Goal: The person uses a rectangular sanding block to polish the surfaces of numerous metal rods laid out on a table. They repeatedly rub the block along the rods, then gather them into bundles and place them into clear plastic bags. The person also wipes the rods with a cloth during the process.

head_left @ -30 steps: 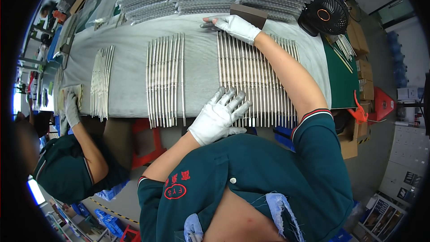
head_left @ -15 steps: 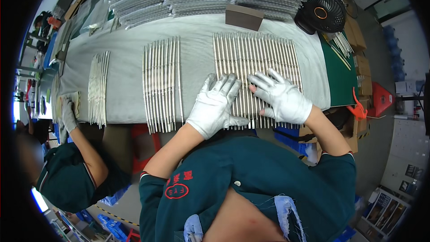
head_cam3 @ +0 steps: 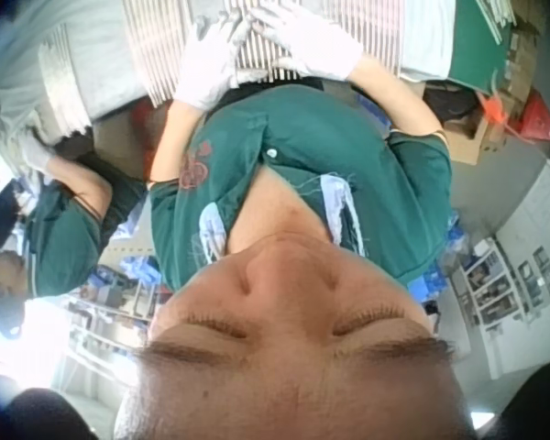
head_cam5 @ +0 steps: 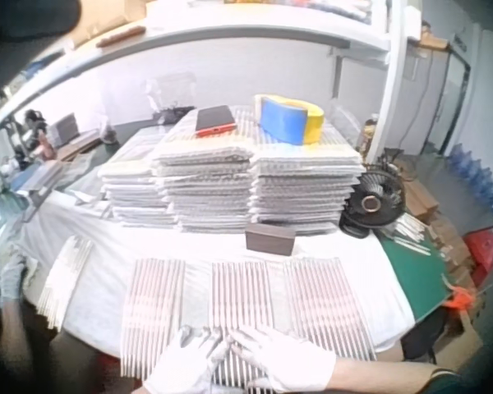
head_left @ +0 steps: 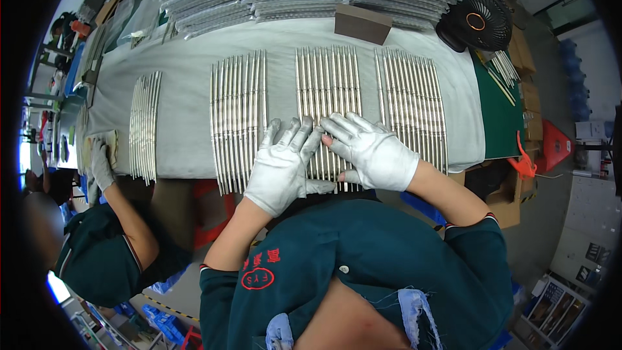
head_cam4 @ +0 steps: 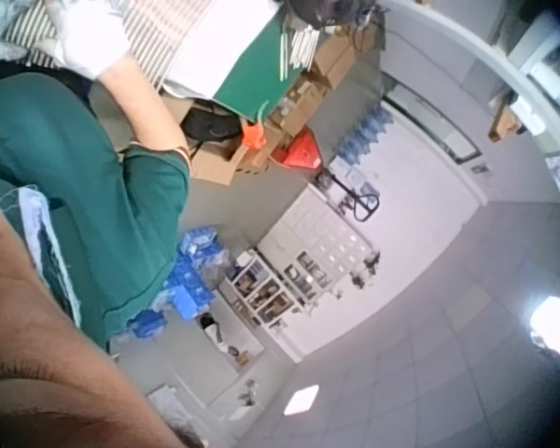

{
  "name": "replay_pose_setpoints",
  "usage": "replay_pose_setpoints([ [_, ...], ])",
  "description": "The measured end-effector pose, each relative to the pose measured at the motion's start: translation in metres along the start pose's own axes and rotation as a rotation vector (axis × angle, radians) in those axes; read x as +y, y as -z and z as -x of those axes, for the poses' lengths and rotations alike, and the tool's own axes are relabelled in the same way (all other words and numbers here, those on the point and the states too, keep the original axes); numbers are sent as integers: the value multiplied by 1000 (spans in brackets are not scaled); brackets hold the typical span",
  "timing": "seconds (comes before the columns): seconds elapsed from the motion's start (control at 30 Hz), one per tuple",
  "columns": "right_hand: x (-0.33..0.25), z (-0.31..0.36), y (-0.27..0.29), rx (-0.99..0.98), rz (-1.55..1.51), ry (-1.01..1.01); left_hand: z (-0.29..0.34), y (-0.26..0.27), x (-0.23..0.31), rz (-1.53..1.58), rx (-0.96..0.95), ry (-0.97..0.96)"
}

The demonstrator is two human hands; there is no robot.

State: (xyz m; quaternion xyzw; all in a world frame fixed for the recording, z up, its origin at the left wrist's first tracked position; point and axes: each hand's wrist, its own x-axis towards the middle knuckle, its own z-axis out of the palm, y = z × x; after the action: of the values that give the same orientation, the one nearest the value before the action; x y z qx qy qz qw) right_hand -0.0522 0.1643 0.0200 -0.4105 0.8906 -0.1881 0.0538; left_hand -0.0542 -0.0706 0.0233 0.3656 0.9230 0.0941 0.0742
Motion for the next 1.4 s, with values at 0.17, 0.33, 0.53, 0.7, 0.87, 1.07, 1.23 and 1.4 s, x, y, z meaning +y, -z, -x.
replay_pose_setpoints([
  [0.17, -2, -6, -1, -2, -13, 4, 5, -1, -3, 23, 2, -6],
  [0.33, -1, 19, 11, -60, 26, -96, -12, -11, 11, 53, 23, -77],
  [0.53, -6, 36, 24, -147, 44, -235, -25, -21, 20, 98, 83, -152],
  [0.7, -10, 22, 18, -94, -25, -177, -12, -12, 12, 109, 61, -98],
  [0.87, -9, -4, -1, -26, -55, -22, 14, -2, -4, 60, 44, 16],
  [1.07, 22, -8, 28, 30, 154, -164, 45, 7, -22, 14, 55, 118],
  [1.23, 30, 2, 26, -46, 203, -213, 53, 4, -24, 26, 68, 145],
  [1.4, 17, -11, 14, -19, 178, -155, 55, 10, -27, -8, 68, 182],
])
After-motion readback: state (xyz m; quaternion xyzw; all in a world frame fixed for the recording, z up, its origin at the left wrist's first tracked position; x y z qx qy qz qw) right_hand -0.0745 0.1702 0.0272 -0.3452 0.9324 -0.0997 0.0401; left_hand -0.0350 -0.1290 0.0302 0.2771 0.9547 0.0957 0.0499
